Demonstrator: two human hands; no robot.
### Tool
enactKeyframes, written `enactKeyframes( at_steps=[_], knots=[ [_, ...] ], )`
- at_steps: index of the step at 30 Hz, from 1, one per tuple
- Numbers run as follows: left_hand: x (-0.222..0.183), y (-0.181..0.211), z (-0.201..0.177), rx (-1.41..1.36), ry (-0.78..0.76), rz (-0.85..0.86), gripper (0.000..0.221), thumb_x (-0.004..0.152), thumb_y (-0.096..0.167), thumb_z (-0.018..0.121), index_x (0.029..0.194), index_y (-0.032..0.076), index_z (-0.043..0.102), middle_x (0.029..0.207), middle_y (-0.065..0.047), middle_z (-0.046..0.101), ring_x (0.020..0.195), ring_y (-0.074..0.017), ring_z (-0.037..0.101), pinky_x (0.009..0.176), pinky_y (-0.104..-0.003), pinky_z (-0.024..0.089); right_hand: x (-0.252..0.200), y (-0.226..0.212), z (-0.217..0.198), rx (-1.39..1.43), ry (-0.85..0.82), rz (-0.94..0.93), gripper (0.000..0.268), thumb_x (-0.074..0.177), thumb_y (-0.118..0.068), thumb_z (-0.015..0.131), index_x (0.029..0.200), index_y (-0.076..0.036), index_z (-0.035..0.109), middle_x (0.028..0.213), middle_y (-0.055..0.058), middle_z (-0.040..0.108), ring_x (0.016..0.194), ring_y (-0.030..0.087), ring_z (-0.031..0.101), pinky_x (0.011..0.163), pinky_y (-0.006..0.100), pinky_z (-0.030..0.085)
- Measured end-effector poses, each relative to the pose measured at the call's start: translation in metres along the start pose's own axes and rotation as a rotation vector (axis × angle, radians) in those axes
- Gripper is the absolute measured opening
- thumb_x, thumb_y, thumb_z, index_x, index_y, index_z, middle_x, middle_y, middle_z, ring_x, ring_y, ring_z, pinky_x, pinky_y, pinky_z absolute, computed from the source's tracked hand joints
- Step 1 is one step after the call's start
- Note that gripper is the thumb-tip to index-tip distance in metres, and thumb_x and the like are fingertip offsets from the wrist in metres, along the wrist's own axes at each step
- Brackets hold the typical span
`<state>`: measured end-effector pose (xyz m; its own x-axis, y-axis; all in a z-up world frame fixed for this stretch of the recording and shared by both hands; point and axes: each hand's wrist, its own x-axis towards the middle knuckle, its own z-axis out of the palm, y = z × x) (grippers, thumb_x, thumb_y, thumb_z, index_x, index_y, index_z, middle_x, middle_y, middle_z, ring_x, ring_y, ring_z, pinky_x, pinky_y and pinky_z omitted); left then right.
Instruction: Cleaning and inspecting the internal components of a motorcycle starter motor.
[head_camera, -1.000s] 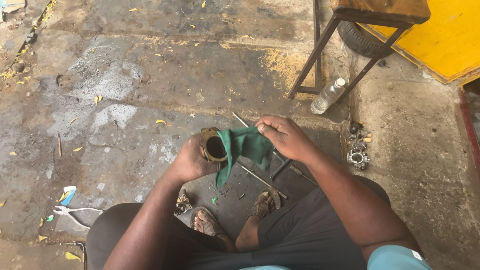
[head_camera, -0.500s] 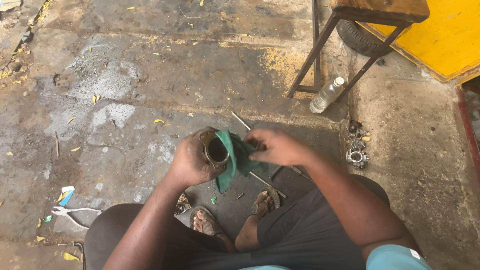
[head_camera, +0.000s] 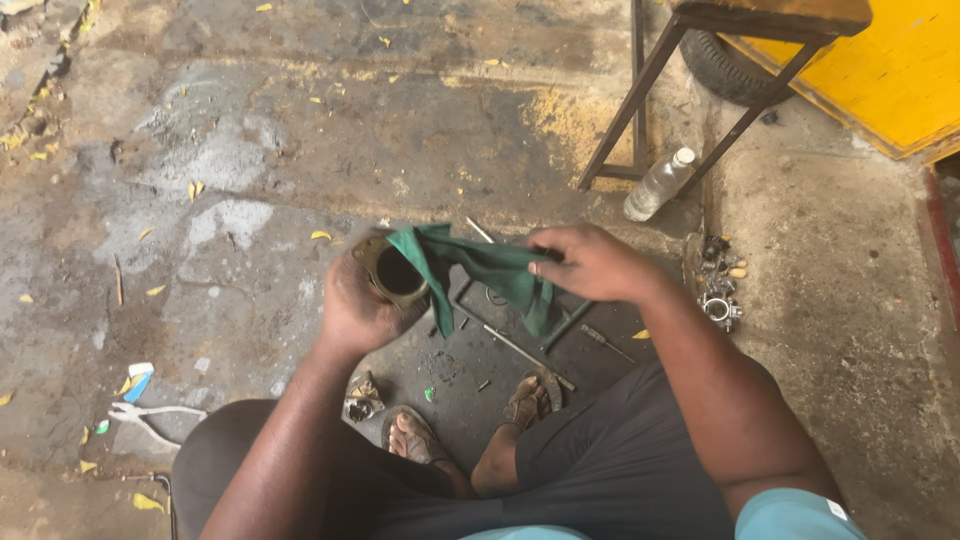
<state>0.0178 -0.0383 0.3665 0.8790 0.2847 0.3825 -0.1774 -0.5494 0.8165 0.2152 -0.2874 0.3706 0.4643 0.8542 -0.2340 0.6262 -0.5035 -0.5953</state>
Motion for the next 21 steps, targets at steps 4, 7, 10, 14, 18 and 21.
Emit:
enactKeyframes(
  at_steps=[4,7,10,14,18,21],
  knots=[
    [-0.003,-0.013,-0.003,0.027,0.078,-0.008,0.061,0.079,0.032,0.088,0.124,0.000,0.061,0.110,-0.011,0.073,0.100,-0.0197,0.074,0.088,-0.034,0.060,0.004,0.051,0.023,0.527,0.015,-0.193,0.031,0.100,-0.030,0.063,0.119,-0.006,0.064,0.105,-0.002,0.070,0.100,0.009,0.062,0.087,0.031,0.052],
    [0.002,0.002,-0.011,0.065,0.051,-0.068,0.049,0.081,0.026,0.086,0.118,0.001,0.065,0.103,-0.010,0.076,0.094,-0.0181,0.076,0.086,-0.034,0.061,-0.003,0.021,0.002,0.355,0.071,-0.075,0.030,0.108,-0.034,0.059,0.100,-0.006,0.066,0.077,-0.004,0.056,0.072,0.008,0.050,0.067,0.029,0.046],
    [-0.002,-0.008,-0.008,0.026,0.058,0.052,0.043,0.084,0.020,0.085,0.117,0.001,0.065,0.104,-0.010,0.075,0.097,-0.0197,0.076,0.089,-0.035,0.060,-0.007,0.011,-0.003,0.364,0.080,-0.043,0.030,0.110,-0.031,0.060,0.098,-0.004,0.065,0.076,-0.003,0.050,0.071,0.009,0.045,0.065,0.030,0.042],
    [-0.003,-0.012,-0.003,-0.024,0.042,0.094,0.043,0.088,0.018,0.088,0.118,0.000,0.064,0.106,-0.011,0.075,0.097,-0.0213,0.075,0.094,-0.036,0.060,-0.003,-0.003,0.008,0.279,0.135,0.039,0.024,0.107,-0.028,0.063,0.100,-0.005,0.065,0.074,0.000,0.051,0.069,0.011,0.046,0.062,0.032,0.040],
    [-0.002,-0.014,0.004,-0.052,-0.028,0.053,0.048,0.077,0.016,0.085,0.119,0.003,0.064,0.107,-0.011,0.074,0.097,-0.0220,0.076,0.091,-0.036,0.063,0.005,-0.019,0.048,0.069,0.508,-0.228,0.022,0.105,-0.028,0.071,0.103,-0.006,0.065,0.093,0.008,0.064,0.087,0.020,0.064,0.076,0.034,0.052],
    [-0.003,-0.009,0.007,-0.003,-0.049,0.059,0.052,0.078,0.021,0.089,0.119,0.004,0.064,0.108,-0.011,0.075,0.098,-0.0219,0.078,0.090,-0.037,0.064,0.001,-0.045,0.077,0.140,0.466,-0.356,0.036,0.097,-0.034,0.078,0.109,-0.002,0.064,0.099,0.013,0.069,0.093,0.024,0.070,0.082,0.037,0.058]
  ],
)
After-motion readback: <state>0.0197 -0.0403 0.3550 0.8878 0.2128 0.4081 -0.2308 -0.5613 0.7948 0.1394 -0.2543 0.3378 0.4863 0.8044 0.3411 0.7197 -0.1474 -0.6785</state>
